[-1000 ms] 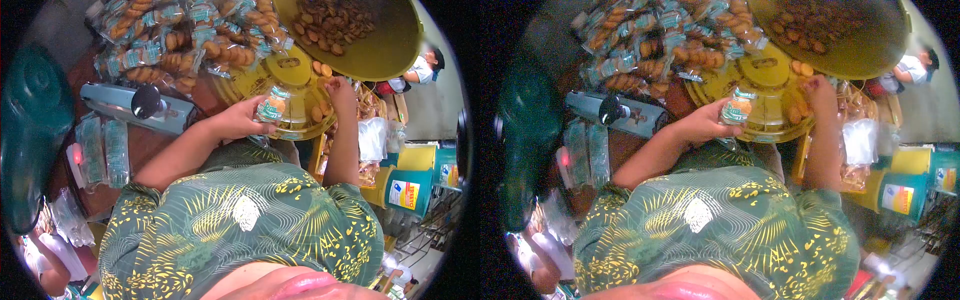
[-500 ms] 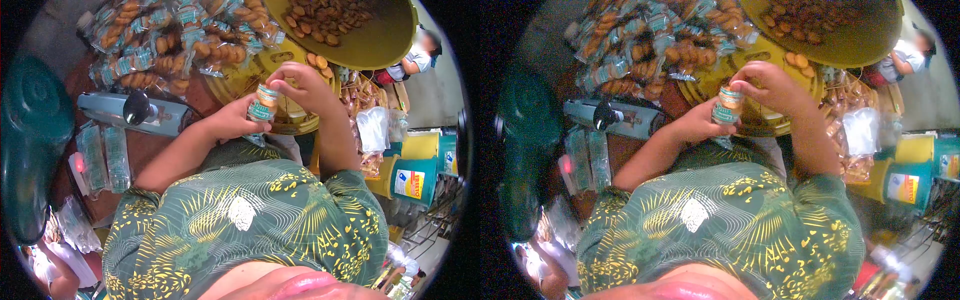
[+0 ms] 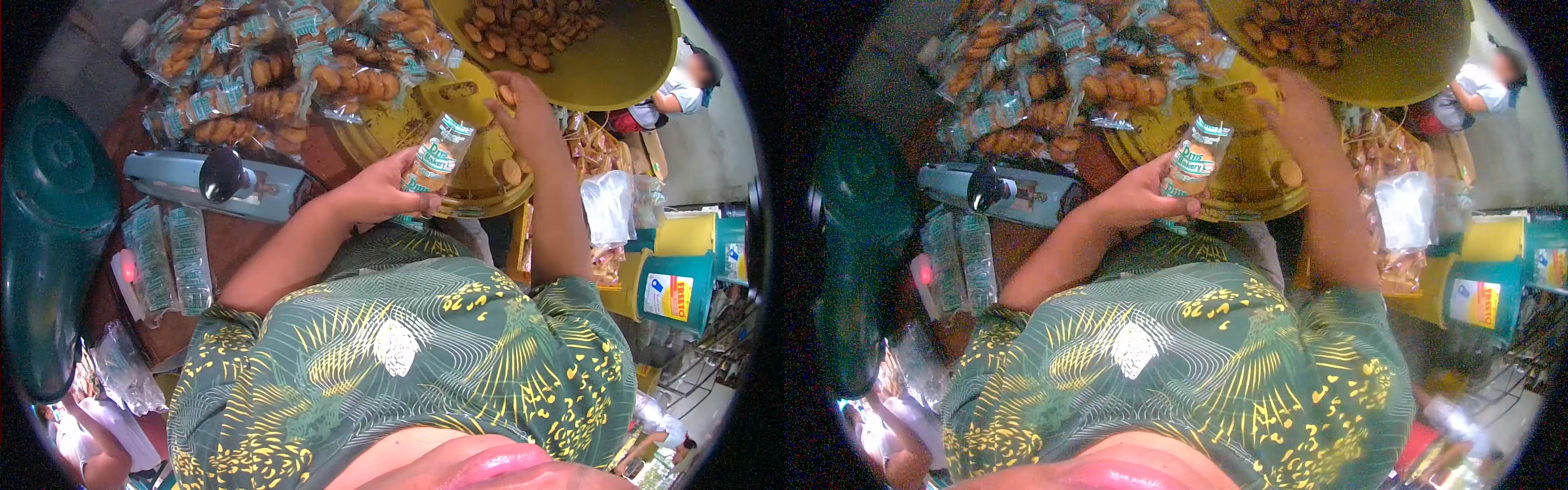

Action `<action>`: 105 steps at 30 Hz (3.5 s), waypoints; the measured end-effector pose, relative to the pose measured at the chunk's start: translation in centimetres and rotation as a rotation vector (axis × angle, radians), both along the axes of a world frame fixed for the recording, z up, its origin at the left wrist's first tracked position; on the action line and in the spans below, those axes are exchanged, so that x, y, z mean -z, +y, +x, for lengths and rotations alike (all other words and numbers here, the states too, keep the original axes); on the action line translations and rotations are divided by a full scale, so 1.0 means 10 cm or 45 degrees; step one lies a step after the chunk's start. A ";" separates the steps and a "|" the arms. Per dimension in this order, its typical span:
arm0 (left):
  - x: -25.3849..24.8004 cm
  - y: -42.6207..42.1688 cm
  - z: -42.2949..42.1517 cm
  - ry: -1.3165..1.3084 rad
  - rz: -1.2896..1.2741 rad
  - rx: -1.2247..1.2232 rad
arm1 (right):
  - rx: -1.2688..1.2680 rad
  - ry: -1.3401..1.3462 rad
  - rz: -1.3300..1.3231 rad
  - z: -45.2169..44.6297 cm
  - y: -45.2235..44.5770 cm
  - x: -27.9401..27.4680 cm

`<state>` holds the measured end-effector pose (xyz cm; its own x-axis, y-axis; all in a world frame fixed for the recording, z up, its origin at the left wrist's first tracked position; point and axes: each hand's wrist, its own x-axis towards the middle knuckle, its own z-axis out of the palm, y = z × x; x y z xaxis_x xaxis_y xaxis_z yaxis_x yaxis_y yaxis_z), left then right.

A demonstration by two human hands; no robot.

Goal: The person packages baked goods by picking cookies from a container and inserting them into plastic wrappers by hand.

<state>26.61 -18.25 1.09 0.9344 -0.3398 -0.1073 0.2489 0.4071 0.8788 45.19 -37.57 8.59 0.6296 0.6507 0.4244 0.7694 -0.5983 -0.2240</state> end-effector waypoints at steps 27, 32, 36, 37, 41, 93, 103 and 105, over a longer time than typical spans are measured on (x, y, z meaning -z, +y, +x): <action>-0.10 0.01 -0.03 -0.074 0.089 -0.034 | -0.639 0.287 0.078 -0.61 0.27 -0.16; 0.04 -0.03 0.02 -0.226 0.114 -0.043 | -0.517 0.651 0.163 -0.74 0.23 -0.18; 0.01 -0.05 -0.01 -0.405 0.251 -0.051 | -0.578 0.777 0.186 -0.89 0.27 -0.34; 0.01 -0.03 -0.04 -0.469 0.275 -0.039 | -0.583 0.714 0.122 -0.95 0.28 -0.42; -0.04 0.06 -0.21 -0.309 -0.633 0.027 | -0.825 0.888 0.469 -1.25 0.26 -0.56; -0.64 1.16 -2.15 0.192 1.508 -0.721 | -1.051 0.483 0.341 -1.88 1.89 -0.18; -2.37 1.02 -1.85 -0.504 1.674 -1.083 | -0.989 0.422 0.391 -1.59 0.82 0.01; -2.72 1.30 -1.68 -0.970 1.222 -1.311 | -0.937 0.491 0.321 -1.55 0.60 0.10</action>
